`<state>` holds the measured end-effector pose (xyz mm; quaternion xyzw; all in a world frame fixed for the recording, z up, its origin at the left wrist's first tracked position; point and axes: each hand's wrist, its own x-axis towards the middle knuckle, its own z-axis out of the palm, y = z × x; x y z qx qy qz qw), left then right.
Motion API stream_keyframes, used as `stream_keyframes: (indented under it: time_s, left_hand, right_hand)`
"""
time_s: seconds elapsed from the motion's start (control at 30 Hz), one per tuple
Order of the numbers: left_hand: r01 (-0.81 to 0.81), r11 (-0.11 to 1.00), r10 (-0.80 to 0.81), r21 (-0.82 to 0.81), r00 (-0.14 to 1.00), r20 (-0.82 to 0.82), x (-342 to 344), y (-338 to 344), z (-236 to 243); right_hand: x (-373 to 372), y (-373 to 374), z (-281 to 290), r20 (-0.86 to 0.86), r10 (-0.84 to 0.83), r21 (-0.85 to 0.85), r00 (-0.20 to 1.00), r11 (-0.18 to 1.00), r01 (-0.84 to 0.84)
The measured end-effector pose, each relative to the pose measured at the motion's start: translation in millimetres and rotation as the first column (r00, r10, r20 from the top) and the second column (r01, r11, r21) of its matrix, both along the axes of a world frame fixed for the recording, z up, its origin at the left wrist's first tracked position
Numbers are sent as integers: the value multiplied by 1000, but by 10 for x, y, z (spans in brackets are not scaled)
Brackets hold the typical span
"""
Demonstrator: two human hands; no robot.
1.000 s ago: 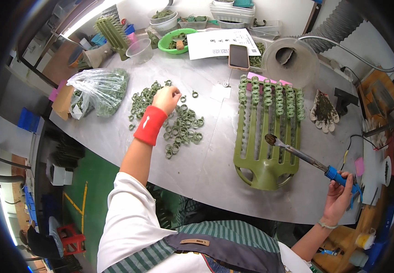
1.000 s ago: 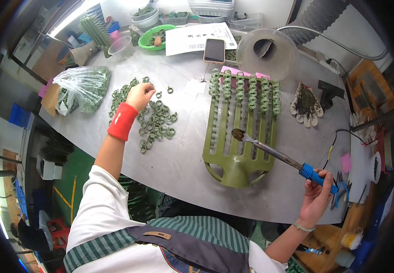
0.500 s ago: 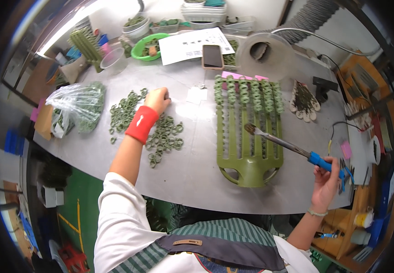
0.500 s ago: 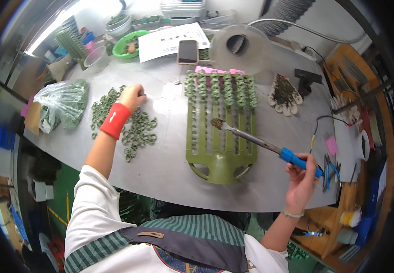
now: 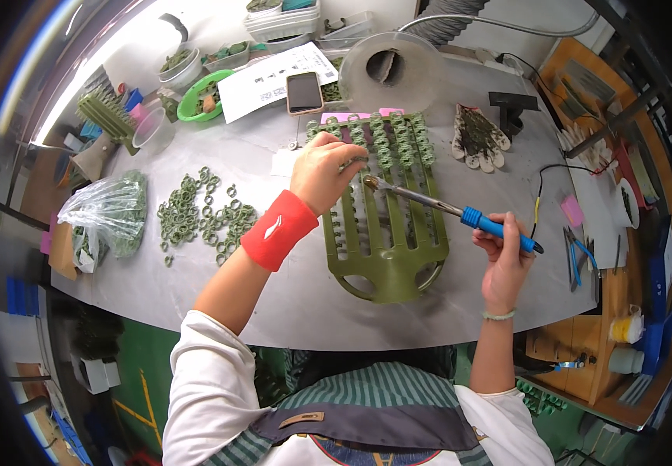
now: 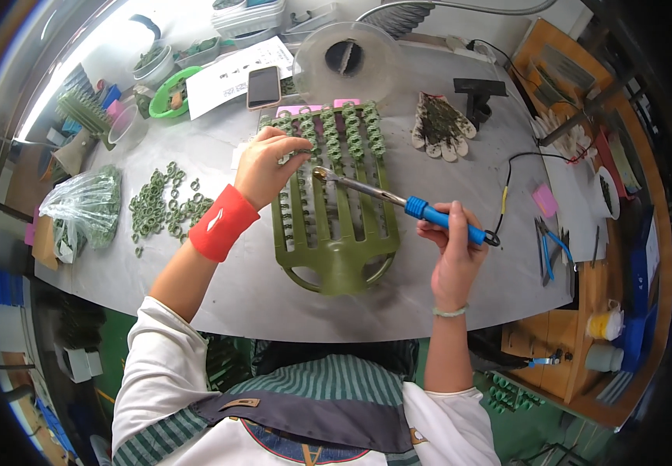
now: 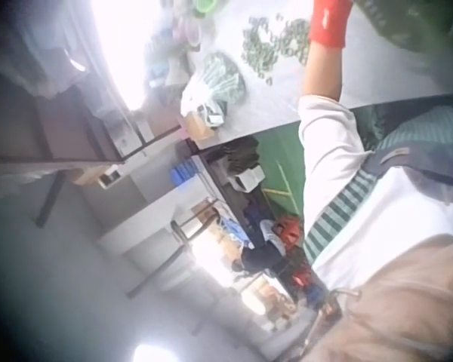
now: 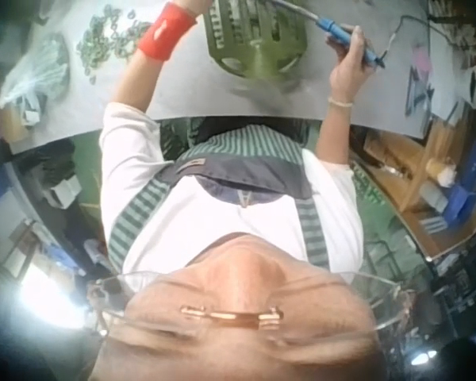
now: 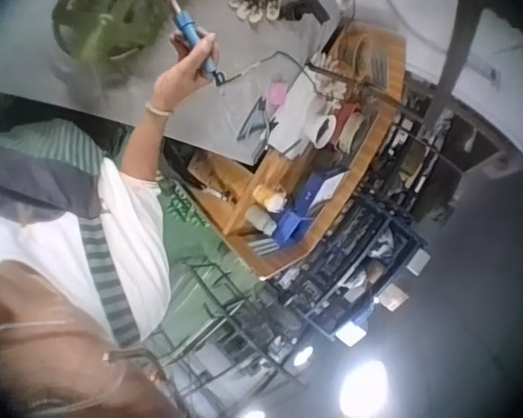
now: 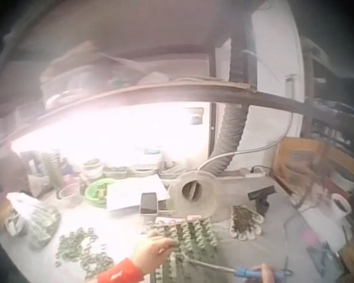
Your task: The person uses a soldering iron to melt and attach small green plastic rings onto a green plastic holder, picking the rings up one by one from a pile on the workbench.
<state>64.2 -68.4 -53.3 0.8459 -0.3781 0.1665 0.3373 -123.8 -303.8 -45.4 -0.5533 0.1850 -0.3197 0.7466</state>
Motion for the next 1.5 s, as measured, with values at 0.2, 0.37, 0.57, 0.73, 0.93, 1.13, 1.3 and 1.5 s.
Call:
stream_keyframes:
  time_s: [0.2,0.37,0.57,0.73,0.93,1.13,1.3,1.5]
  left_hand:
    - [13,992,-41,127,974,224,72,-129,-96]
    - [15,990,-43,141,979,199,103,-149,-137]
    - [31,987,-61,158,980,189,79,-72,-48]
    - [-247,961,201,-122,931,-306,373,788,-79]
    - [-165,786,114,595,986,123,468,2093,-441]
    - [-356,889,392,287,917,-78,454,2192,-661]
    - [-501,814,132,-294,653,-746,360,2058,-503]
    - [-393,863,-7,-319,621,-784,210,1968,-234]
  right_hand:
    - [109,31,-85,33,12,21,999,1000,-12]
    - [131,38,-95,33,39,8,999,999,-40]
    - [-107,-51,25,-14,-18,-32,1000,999,17]
    - [-208,-23,89,-33,-24,-53,999,998,22]
    - [-223,57,154,-46,12,-34,999,999,-13]
    - [-215,107,198,-49,15,-55,999,998,-17]
    - [-171,159,173,-33,47,-58,998,997,-49]
    - [-155,216,199,-7,63,-38,998,997,-64]
